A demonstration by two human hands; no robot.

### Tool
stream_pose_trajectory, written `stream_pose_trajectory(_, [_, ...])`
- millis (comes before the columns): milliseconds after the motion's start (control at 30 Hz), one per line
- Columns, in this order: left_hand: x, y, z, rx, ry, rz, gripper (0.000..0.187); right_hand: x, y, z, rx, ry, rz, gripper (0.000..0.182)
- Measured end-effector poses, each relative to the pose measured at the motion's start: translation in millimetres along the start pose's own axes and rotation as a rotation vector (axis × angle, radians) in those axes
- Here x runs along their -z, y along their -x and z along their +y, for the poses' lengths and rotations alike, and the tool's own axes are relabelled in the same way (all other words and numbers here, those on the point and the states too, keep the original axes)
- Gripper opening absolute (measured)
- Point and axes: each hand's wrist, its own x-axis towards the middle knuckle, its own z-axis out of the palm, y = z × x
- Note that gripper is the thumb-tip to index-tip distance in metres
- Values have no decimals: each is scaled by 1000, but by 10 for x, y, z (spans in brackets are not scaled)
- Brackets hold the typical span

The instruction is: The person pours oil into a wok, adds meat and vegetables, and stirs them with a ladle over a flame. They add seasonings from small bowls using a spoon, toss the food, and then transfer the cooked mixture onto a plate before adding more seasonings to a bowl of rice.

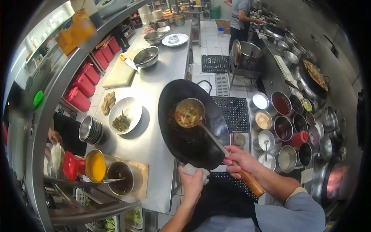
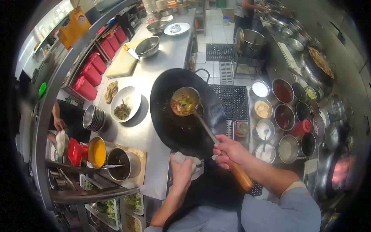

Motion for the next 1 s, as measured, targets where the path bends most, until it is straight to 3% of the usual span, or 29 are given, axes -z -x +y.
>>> stream_pose_trajectory(33, [-16, -62, 60, -35, -29, 5, 30, 37, -39, -10, -4, 13, -18, 27])
stream_pose_trajectory(67, [23, -84, 146, -49, -22, 28, 30, 76, -101, -31, -77, -221, -178, 25])
stream_pose_trajectory(100, [113, -89, 265, 62, 115, -90, 25, 70, -165, -50, -162, -457, -334, 24])
stream_pose_trajectory(133, [184, -55, 427, 166, 255, -205, 21, 7, -217, -84, -166, -464, -378, 25])
stream_pose_trajectory(167, [257, 2, 516, 146, 264, -168, 21, -115, -257, -148, -197, -444, -401, 25])
stream_pose_trajectory(233, [381, 102, 626, 451, 268, -21, 18, -449, -362, -320, -57, 0, -315, 36])
stream_pose_trajectory(333, [556, 225, 316, 514, 414, -44, 19, -819, -925, -475, 72, 477, -302, 41])
stream_pose_trajectory(467, [489, 483, 360, 531, 517, 33, 13, -1263, -1755, -480, 149, 880, -373, 45])
stream_pose_trajectory(600, [544, 574, 116, 552, 473, 67, 18, -1381, -2490, -289, 255, 1076, -412, 46])
stream_pose_trajectory(767, [494, 647, 153, 534, 522, 121, 17, -1414, -2583, -209, 473, 1397, -245, 48])
stream_pose_trajectory(867, [497, 649, 120, 537, 592, 78, 16, -1386, -2537, -286, 621, 1595, -286, 50])
stream_pose_trajectory(1000, [453, 644, 244, 551, 595, 95, 16, -1350, -2591, -228, 731, 1552, -250, 50])
